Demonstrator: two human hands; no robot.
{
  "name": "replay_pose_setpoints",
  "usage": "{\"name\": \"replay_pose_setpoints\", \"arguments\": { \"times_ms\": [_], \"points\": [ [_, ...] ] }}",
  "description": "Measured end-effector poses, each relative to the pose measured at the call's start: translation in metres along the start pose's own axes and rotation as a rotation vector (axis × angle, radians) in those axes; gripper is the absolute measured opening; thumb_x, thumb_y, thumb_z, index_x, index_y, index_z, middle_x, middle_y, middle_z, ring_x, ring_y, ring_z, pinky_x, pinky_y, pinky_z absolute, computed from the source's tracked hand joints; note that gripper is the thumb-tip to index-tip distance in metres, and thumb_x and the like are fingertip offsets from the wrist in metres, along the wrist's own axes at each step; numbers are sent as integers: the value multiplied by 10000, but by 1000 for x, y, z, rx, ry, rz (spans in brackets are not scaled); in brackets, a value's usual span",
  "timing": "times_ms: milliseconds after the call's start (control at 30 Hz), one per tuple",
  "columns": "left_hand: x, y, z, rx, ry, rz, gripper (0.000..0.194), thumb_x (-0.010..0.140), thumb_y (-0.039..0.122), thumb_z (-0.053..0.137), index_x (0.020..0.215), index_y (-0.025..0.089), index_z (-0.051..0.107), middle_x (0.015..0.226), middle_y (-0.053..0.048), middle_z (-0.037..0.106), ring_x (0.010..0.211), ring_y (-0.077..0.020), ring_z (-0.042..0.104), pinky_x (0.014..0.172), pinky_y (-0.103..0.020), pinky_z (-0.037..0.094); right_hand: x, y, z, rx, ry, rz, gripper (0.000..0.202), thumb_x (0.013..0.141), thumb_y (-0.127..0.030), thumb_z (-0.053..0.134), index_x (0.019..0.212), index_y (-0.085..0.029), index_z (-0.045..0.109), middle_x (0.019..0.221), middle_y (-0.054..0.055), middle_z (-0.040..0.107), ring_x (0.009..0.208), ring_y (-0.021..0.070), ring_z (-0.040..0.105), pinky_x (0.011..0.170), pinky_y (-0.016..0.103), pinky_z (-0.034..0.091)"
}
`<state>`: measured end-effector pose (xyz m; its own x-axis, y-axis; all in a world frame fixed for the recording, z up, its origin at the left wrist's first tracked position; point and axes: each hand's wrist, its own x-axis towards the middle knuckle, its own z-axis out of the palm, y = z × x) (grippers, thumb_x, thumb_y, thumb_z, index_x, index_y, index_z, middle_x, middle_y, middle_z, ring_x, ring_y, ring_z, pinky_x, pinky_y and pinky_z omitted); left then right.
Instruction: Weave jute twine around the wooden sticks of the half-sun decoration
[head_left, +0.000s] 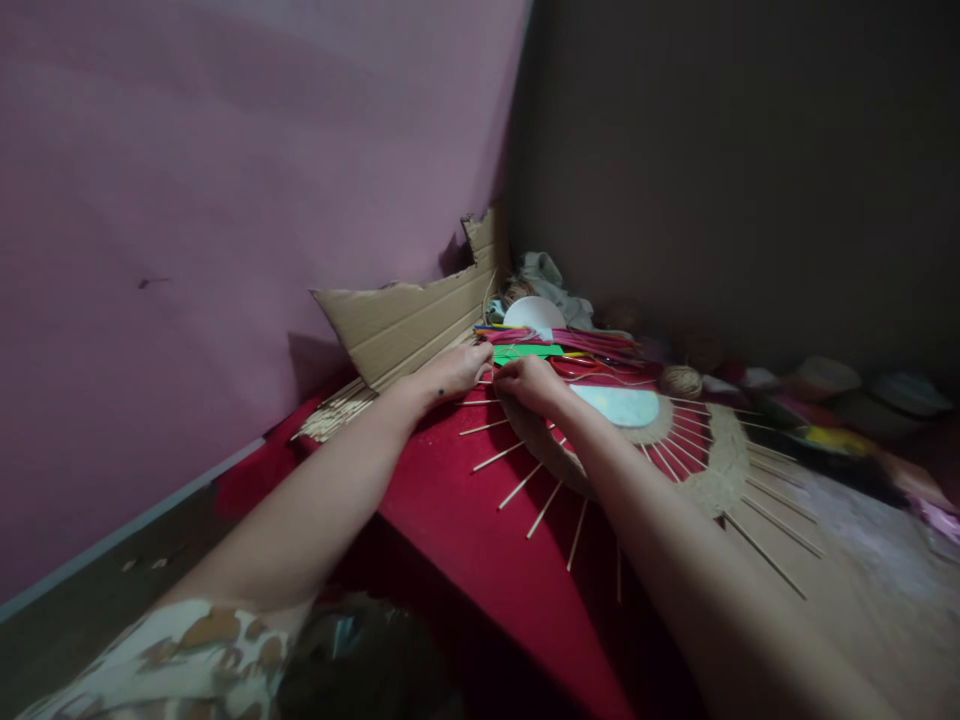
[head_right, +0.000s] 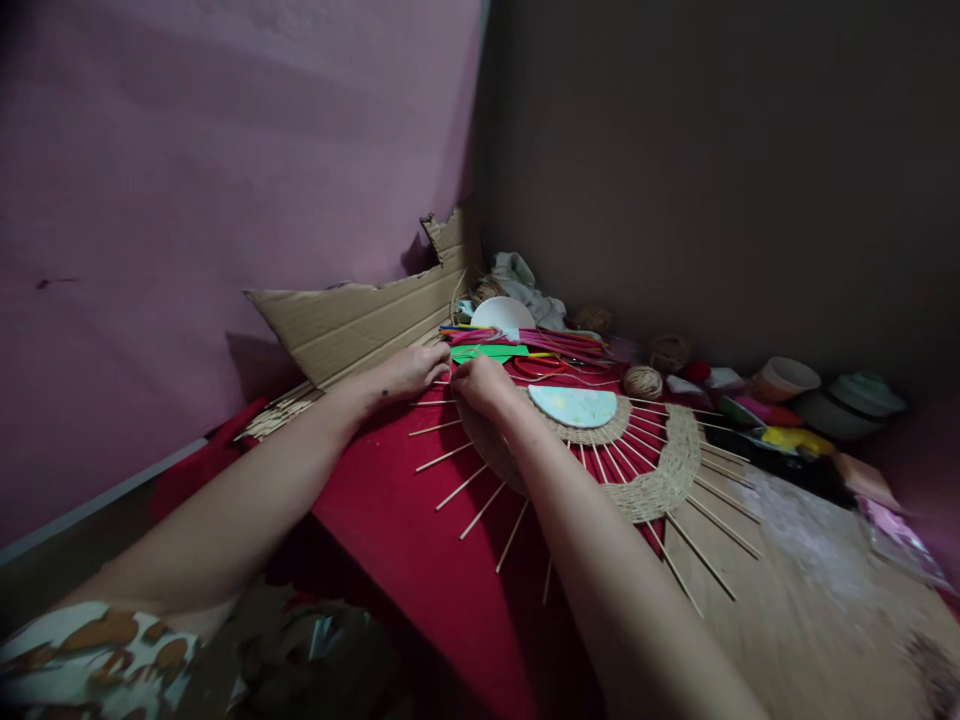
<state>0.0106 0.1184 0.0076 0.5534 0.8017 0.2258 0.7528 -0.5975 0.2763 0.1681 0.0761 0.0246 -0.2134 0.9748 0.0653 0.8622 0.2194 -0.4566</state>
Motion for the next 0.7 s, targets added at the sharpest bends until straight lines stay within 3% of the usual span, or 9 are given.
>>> {"name": "replay_pose_setpoints", "arguments": {
  "times_ms": [133, 333, 500, 700],
  "points": [
    [0, -1, -6, -102, -25, -29, 130, 818, 207, 547, 824, 163, 669, 775, -38, 660, 743, -173, 579, 672, -259, 388, 4, -2, 0, -8, 8, 34, 161, 767, -218, 642, 855, -181, 771, 791, 71, 733, 777, 201, 652, 644, 250, 433],
    [-1, -10, -20, -348, -143, -156, 89, 727, 219, 639, 727, 147, 691, 549, 29, 593, 541, -109, 543, 545, -210, 380, 0, -6, -4, 10, 54, 9, 252, 763, -191, 628, 970, -244, 762, 820, 32, 716, 785, 176, 628, 672, 250, 420],
    [-8, -13, -27, -504, -239, -290, 94, 762, 205, 614, 751, 132, 673, 491, 9, 586, 445, -102, 537, 463, -204, 397, -2, -10, -10, 26, 66, 7, 238, 761, -172, 610, 917, -239, 777, 737, 27, 695, 746, 172, 613, 674, 258, 416],
    [-13, -12, -31, -511, -253, -350, 64, 731, 91, 578, 752, 139, 614, 500, 20, 590, 453, -94, 563, 480, -190, 445, -3, -14, -24, -34, 121, 48, 221, 779, -199, 612, 928, -250, 768, 831, 43, 722, 817, 187, 635, 721, 267, 429]
  ]
}}
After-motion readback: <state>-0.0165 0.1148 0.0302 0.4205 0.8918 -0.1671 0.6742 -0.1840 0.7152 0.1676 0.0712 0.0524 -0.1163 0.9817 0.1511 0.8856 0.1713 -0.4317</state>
